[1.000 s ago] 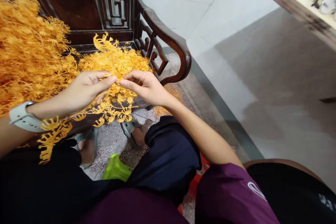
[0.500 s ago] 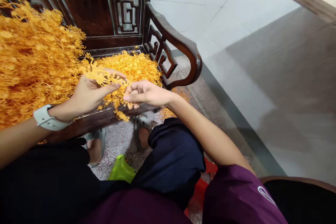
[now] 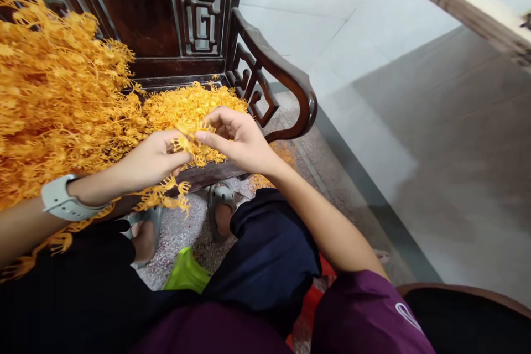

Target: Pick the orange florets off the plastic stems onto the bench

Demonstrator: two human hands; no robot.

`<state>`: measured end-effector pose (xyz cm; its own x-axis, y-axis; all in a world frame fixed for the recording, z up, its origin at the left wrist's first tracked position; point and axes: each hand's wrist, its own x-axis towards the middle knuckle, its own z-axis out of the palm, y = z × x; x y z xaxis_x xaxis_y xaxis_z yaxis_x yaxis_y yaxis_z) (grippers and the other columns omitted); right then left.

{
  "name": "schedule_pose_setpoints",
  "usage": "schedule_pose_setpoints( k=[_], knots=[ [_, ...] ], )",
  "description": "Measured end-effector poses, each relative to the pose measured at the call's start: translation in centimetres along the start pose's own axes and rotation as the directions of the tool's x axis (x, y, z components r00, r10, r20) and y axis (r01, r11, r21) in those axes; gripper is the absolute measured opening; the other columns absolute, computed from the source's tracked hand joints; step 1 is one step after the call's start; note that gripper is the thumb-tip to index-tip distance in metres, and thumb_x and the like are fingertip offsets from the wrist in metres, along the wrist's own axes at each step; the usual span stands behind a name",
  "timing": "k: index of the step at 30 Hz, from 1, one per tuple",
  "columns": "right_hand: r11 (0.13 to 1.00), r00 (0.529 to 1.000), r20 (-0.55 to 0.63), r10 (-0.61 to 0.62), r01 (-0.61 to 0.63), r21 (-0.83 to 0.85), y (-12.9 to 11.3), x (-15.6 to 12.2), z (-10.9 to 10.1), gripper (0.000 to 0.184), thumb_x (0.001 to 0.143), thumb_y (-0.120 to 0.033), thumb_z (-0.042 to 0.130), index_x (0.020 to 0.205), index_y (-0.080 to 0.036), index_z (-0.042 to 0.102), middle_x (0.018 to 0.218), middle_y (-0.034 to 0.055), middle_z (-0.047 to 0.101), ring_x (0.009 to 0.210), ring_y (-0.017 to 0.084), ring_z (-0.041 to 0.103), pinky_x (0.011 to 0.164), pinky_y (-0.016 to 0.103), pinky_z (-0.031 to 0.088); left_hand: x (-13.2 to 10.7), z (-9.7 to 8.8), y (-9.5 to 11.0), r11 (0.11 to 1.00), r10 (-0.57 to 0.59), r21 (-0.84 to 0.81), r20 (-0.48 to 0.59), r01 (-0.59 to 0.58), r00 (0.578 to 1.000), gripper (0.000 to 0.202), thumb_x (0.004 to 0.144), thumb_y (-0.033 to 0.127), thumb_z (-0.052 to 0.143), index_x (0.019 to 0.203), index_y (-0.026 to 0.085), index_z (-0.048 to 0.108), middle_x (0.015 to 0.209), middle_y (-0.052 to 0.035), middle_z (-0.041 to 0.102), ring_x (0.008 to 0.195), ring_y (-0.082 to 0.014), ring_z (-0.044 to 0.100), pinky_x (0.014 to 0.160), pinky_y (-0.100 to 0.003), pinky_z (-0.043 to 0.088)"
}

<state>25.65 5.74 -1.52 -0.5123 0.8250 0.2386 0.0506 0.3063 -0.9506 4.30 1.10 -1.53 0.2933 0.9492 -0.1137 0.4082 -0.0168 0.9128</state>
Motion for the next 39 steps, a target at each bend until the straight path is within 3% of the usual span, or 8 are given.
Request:
schedule_pose_setpoints(
  k=[5,12,22,25,28,31,35,39],
  knots=[
    [0.996,0.997,-0.023,0.075,-0.074,0.049,0.4,0.3,-0.3,0.046,0.085,-0.057,0.09,0.086,-0.019,0.065,0.077,-0.002,0.062,0.068,0.01,0.051,0.063,0.028,0.043,-0.4,0.0,0.3,0.986,0.166,-0.026,-0.027,-0.167,0.986,0.019,0.084,0.021,0.068,0.074,0.02,0.052,0.066,0.0056,0.05,0.059,-0.0095,0.045,0.054,-0.024,0.035],
    [0.977,0.991,0.014,0.131,-0.132,0.17,0.2,0.0,-0.7,0.044,0.084,-0.054,0.093,0.086,-0.018,0.068,0.076,-0.0011,0.065,0.067,0.01,0.055,0.064,0.027,0.045,0.1,-0.2,0.3,0.987,0.115,-0.097,-0.116,-0.126,0.987,0.045,0.095,0.051,0.075,0.074,0.023,0.048,0.057,0.0082,0.034,0.048,-0.0087,0.029,0.044,-0.026,0.019],
    [0.905,0.978,0.009,0.209,-0.197,0.377,0.6,0.4,-0.9,0.039,0.077,-0.041,0.096,0.085,-0.019,0.065,0.075,-0.0023,0.063,0.066,0.009,0.053,0.062,0.026,0.041,0.3,-0.5,1.4,0.94,0.299,-0.159,-0.038,-0.301,0.954,0.057,0.099,0.057,0.073,0.063,0.021,0.046,0.053,0.0034,0.044,0.061,-0.013,0.049,0.058,-0.024,0.04],
    [0.908,0.964,-0.134,0.228,-0.161,0.387,2.5,1.2,-3.1,0.036,0.085,-0.042,0.087,0.091,-0.023,0.057,0.08,-0.002,0.063,0.067,0.01,0.053,0.063,0.027,0.043,-0.7,-0.9,2.1,0.948,0.3,-0.127,0.057,-0.291,0.952,0.05,0.095,0.058,0.075,0.068,0.02,0.058,0.066,-0.0013,0.059,0.071,-0.0159,0.058,0.065,-0.025,0.047],
    [0.933,0.871,-0.396,0.289,-0.164,0.32,5.4,1.4,-6.2,0.036,0.089,-0.04,0.079,0.088,-0.024,0.046,0.081,-0.0025,0.062,0.064,0.01,0.051,0.061,0.027,0.042,-2.1,-1.2,2.4,0.97,0.242,-0.054,0.152,-0.236,0.958,0.04,0.097,0.053,0.071,0.074,0.02,0.064,0.072,-0.0021,0.061,0.068,-0.0156,0.055,0.063,-0.026,0.046],
    [0.929,0.821,-0.441,0.363,-0.28,0.243,7.6,0.8,-7.7,0.035,0.085,-0.043,0.083,0.089,-0.022,0.055,0.078,-0.0015,0.063,0.061,0.009,0.049,0.059,0.026,0.039,-2.6,-1.4,1.7,0.987,0.158,-0.043,0.18,-0.153,0.971,0.037,0.1,0.051,0.067,0.079,0.021,0.065,0.074,-0.002,0.06,0.064,-0.0146,0.051,0.057,-0.026,0.04],
    [0.928,0.876,-0.311,0.368,-0.368,0.06,8.4,0.7,-6.3,0.038,0.08,-0.044,0.089,0.086,-0.018,0.063,0.071,0.0006,0.067,0.06,0.009,0.052,0.059,0.026,0.039,-1.7,-1.8,-0.4,0.997,0.028,-0.07,0.239,-0.011,0.971,0.03,0.098,0.051,0.072,0.095,0.022,0.073,0.074,-0.0009,0.062,0.059,-0.0135,0.05,0.054,-0.025,0.037],
    [0.955,0.955,-0.205,0.214,-0.249,-0.164,8.5,3.1,-4.2,0.042,0.079,-0.043,0.091,0.089,-0.019,0.058,0.079,0.004,0.072,0.074,0.015,0.065,0.07,0.03,0.049,-0.9,-1.8,-1.6,0.994,-0.06,-0.073,0.271,0.082,0.961,0.03,0.094,0.051,0.078,0.102,0.022,0.073,0.076,-0.0002,0.066,0.06,-0.0137,0.054,0.055,-0.025,0.04]
  ],
)
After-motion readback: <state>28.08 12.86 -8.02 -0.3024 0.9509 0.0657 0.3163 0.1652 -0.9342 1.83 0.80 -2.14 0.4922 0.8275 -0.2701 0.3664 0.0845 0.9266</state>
